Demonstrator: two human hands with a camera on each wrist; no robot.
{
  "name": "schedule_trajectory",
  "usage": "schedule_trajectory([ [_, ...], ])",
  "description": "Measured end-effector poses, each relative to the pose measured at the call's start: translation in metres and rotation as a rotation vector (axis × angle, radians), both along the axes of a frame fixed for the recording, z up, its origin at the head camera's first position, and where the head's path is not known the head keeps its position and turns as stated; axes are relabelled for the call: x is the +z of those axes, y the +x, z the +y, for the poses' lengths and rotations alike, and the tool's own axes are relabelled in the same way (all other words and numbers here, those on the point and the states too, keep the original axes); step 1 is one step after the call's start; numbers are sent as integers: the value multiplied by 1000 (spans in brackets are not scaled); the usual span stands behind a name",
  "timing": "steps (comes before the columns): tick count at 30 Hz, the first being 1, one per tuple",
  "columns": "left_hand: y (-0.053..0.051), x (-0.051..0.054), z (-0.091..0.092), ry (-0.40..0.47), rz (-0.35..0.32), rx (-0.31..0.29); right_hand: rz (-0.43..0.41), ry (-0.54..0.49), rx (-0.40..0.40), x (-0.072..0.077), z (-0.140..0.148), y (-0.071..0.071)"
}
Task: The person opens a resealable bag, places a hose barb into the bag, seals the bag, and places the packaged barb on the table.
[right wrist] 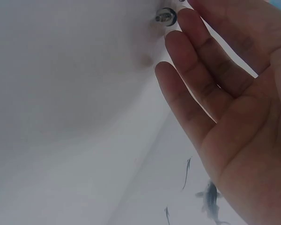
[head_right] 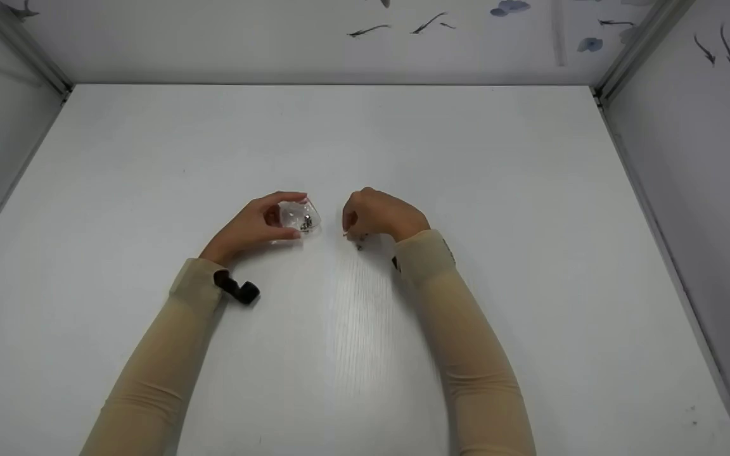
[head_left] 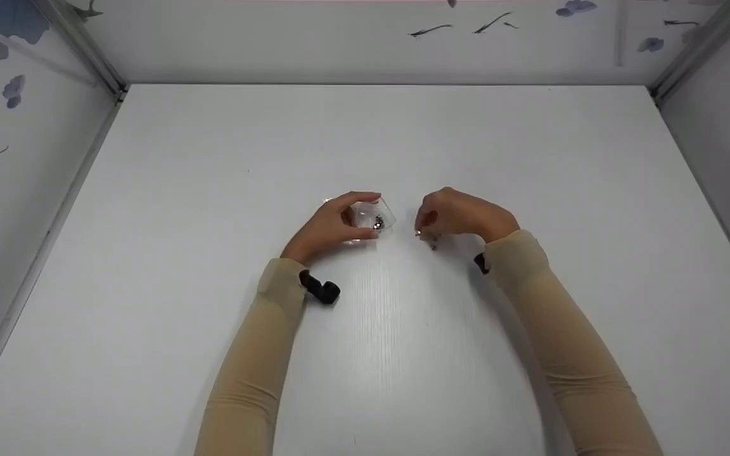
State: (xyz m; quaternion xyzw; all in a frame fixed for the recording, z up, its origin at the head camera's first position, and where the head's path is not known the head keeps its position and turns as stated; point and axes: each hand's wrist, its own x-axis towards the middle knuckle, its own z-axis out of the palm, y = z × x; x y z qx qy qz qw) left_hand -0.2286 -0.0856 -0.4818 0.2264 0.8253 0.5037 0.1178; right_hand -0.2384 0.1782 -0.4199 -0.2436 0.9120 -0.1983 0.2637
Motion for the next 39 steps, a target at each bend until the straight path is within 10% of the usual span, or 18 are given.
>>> schedule_trajectory([
  [39, 0, -1, -1, -4, -18, 6, 28, 0, -34, -4, -6, -3],
])
